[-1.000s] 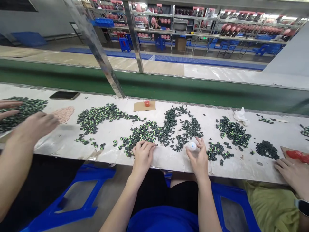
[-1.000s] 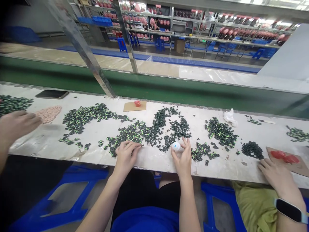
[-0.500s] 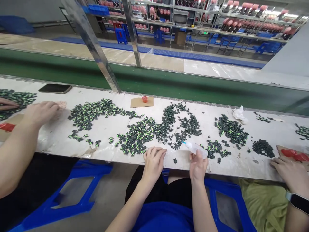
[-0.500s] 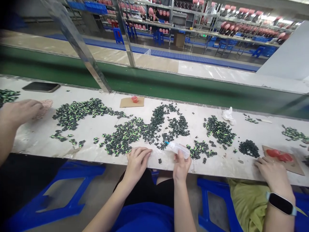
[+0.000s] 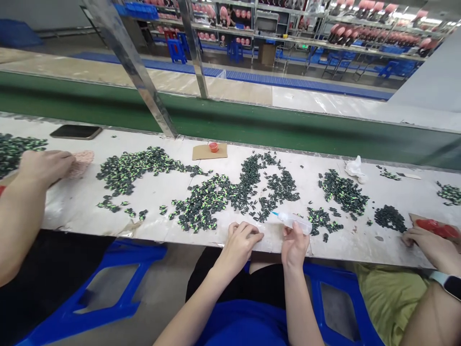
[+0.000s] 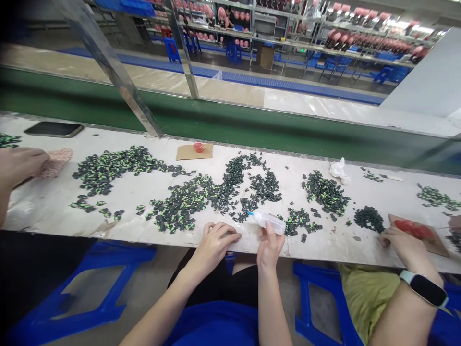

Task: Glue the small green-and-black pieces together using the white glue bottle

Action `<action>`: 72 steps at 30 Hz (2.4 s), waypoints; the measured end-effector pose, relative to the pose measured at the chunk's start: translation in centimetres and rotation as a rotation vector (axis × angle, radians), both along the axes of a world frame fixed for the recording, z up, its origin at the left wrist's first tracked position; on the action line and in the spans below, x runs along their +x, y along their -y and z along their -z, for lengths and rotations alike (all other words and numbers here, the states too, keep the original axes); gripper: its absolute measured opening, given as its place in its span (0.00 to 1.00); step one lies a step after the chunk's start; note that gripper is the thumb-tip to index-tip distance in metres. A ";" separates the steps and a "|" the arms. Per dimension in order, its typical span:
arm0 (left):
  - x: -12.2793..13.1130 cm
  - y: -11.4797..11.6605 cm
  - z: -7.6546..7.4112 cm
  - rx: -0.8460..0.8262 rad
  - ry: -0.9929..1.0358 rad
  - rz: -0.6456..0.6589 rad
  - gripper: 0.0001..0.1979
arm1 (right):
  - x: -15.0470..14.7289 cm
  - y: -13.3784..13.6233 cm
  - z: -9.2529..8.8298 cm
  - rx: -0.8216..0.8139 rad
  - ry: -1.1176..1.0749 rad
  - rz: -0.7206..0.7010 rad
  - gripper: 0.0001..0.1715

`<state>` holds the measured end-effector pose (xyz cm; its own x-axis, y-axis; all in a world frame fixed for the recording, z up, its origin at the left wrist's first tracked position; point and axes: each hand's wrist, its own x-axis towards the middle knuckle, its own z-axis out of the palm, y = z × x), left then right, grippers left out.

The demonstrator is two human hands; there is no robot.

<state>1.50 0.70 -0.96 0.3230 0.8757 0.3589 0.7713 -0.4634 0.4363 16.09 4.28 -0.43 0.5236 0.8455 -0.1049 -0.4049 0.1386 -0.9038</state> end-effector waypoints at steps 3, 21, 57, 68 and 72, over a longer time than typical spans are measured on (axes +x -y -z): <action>-0.6 0.1 0.2 0.002 0.034 -0.065 0.11 | -0.1 0.2 0.2 -0.012 0.064 -0.024 0.21; -2.4 0.1 1.5 -0.083 0.379 -0.302 0.10 | -1.3 2.5 1.2 0.003 0.826 -0.070 0.15; -2.1 0.1 1.3 -0.102 0.375 -0.335 0.05 | -0.4 1.9 0.8 -0.053 0.516 -0.002 0.18; -2.8 -2.5 0.6 0.000 0.191 -0.468 0.06 | 1.2 -0.9 0.7 -0.079 0.540 -0.034 0.33; -2.4 -3.7 0.6 -0.027 0.175 -0.499 0.05 | 1.2 -0.9 1.0 -0.125 0.585 -0.069 0.35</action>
